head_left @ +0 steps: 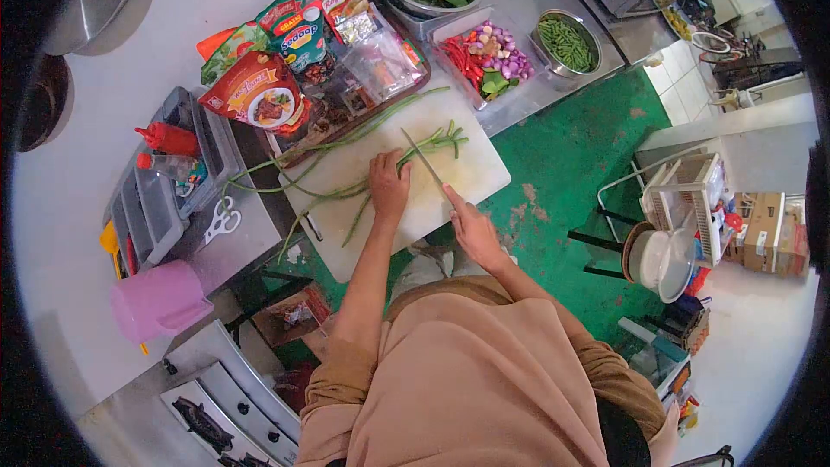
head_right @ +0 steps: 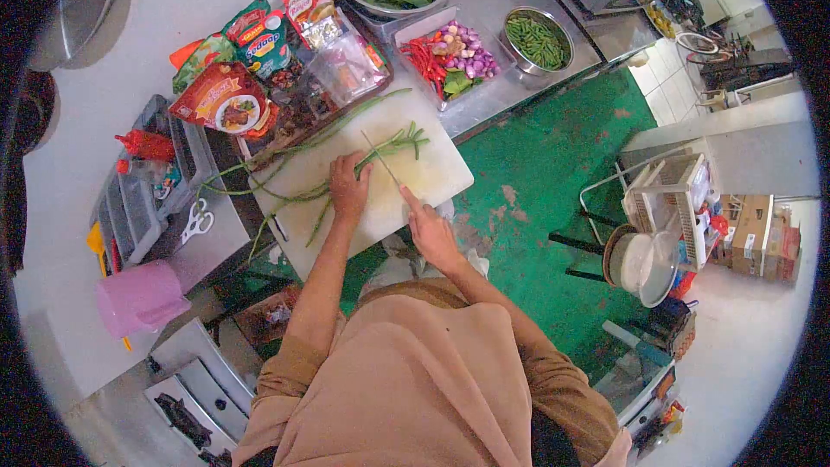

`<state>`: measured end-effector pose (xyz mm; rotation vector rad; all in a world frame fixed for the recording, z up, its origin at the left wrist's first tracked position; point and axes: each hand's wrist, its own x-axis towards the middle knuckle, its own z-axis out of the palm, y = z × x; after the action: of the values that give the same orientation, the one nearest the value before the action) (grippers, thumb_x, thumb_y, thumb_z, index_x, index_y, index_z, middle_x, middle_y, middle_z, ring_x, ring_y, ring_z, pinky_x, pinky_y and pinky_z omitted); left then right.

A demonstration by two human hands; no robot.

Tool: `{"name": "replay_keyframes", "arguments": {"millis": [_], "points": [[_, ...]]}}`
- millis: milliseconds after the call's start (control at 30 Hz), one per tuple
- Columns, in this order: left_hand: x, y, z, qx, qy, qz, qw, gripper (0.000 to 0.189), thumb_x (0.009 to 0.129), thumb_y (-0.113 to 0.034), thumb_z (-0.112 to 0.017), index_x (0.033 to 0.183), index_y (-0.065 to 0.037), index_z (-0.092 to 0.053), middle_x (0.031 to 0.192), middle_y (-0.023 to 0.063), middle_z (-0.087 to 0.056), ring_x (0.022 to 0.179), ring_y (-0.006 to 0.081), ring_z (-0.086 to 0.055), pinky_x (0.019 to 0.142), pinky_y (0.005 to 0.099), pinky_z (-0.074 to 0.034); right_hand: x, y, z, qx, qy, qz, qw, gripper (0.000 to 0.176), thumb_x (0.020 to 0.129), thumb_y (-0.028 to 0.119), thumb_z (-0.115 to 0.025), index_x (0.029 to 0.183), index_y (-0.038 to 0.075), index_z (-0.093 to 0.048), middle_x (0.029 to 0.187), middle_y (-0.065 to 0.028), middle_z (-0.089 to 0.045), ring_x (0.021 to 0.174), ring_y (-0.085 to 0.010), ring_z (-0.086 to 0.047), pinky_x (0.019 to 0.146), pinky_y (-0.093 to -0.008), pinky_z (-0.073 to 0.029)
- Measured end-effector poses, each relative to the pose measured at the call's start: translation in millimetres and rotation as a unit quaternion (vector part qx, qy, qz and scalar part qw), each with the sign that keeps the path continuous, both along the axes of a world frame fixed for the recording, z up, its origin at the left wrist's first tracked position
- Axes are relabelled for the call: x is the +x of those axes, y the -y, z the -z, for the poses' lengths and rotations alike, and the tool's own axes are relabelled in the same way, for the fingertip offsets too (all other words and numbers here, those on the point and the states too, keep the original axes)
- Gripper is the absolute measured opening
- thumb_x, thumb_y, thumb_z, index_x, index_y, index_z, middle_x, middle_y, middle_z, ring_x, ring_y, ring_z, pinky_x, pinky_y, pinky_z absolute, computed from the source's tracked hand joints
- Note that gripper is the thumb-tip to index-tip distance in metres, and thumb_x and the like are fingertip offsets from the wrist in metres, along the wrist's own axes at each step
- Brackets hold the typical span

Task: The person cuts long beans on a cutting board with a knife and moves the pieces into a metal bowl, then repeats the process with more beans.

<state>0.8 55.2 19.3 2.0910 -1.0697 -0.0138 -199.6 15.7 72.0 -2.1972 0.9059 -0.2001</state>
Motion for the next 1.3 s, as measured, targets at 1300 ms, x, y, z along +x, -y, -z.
{"name": "replay_keyframes", "arguments": {"millis": [1300], "points": [[18, -29, 9, -0.051, 0.005, 0.0, 0.999, 0.015, 0.078, -0.007, -0.069, 0.092, -0.008, -0.063, 0.091, 0.0117, -0.06, 0.088, 0.032, -0.057, 0.08, 0.044, -0.045, 24, -2, 6, -0.03, -0.058, -0.045, 0.997, 0.063, 0.094, 0.016, -0.048, 0.149, 0.035, -0.025, 0.09, -0.0247, -0.059, 0.068, -0.0447, -0.063, 0.063, -0.057, -0.052]]}}
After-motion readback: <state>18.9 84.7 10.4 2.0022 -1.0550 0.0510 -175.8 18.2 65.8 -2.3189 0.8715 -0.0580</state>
